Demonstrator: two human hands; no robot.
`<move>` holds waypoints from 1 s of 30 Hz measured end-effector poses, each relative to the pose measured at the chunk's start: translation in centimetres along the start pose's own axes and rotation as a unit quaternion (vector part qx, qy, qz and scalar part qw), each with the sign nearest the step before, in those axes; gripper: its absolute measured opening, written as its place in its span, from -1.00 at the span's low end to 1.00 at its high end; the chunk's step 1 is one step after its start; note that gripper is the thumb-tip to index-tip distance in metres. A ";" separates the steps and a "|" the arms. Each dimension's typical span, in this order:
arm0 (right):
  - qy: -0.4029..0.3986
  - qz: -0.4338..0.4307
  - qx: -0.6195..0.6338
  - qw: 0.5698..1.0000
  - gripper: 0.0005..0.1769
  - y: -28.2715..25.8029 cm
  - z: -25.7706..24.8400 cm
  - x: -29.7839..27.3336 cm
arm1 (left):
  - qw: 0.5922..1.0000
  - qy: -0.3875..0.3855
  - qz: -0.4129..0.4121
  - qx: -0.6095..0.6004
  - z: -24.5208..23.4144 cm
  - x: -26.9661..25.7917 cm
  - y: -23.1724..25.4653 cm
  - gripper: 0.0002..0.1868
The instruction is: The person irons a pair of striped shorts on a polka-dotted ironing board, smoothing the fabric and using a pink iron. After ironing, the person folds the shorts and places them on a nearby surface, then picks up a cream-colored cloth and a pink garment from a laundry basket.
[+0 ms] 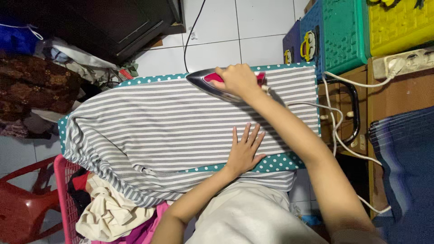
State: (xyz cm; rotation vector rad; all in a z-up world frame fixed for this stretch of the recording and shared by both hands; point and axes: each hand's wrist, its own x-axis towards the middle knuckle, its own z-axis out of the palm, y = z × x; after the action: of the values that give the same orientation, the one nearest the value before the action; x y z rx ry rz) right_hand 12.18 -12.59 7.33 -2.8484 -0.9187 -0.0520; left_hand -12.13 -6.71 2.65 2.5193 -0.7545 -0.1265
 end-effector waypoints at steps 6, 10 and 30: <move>-0.038 0.137 0.077 0.987 -0.42 -4.0 -0.4 -3.3 | 0.935 0.176 -0.108 -0.289 -0.1 -3.7 -0.9 -0.37; -0.113 0.193 0.123 0.967 -0.38 -6.4 -1.3 -7.7 | 0.898 0.333 -0.184 -0.223 -1.5 -5.5 -2.9 -0.39; -0.033 0.205 0.107 0.972 -0.36 -11.5 0.2 -7.0 | 0.832 0.505 -0.187 -0.133 -6.5 -1.3 -7.5 -0.30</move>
State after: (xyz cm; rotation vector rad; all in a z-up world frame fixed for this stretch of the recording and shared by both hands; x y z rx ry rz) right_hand -0.29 -7.37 8.04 -2.7830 -0.3044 0.1791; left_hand -8.13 2.25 4.57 1.9967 0.1864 0.8477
